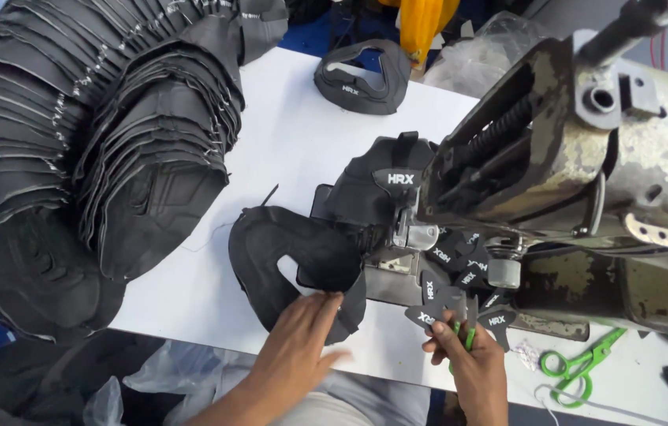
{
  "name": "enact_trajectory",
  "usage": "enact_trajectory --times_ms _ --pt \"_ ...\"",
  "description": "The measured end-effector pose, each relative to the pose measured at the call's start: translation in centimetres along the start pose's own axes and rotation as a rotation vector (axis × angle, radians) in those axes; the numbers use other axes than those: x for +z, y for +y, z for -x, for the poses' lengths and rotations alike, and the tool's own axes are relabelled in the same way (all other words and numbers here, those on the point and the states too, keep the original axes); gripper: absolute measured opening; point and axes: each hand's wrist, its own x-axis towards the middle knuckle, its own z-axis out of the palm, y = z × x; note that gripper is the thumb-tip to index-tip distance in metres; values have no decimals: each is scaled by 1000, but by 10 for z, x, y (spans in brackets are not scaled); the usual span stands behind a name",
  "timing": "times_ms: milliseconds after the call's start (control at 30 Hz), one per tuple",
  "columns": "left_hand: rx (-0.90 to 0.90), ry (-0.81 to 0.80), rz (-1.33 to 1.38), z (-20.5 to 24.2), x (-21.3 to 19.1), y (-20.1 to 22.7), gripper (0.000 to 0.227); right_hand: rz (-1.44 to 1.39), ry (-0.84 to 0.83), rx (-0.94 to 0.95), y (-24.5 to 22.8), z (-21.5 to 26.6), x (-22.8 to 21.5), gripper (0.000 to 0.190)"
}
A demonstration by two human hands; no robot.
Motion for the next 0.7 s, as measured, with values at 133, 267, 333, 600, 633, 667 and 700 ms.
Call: enact_trajectory --times_ms 133,267,333,600,633,667,700 --pt "-217 -233 163 -16 -26 6 45 178 -95 34 19 -3 -24 19" --pt "-262 -547 456 -52 -104 52 33 55 -482 -255 -35 19 -34 12" --pt "-217 -619 477 -68 -123 72 32 34 -638 -456 -69 20 -31 8" --pt "-35 -546 554 -79 -114 73 45 0 -678 -413 -66 9 -64 8" --pt "-45 -553 516 -81 -111 72 48 -26 -668 -460 -63 7 -62 9" --pt "-55 -559 479 -83 -107 71 51 -51 -657 -506 -60 5 -61 11" --pt "-57 -563 483 -87 -107 71 51 -50 -654 -501 -62 10 -56 11"
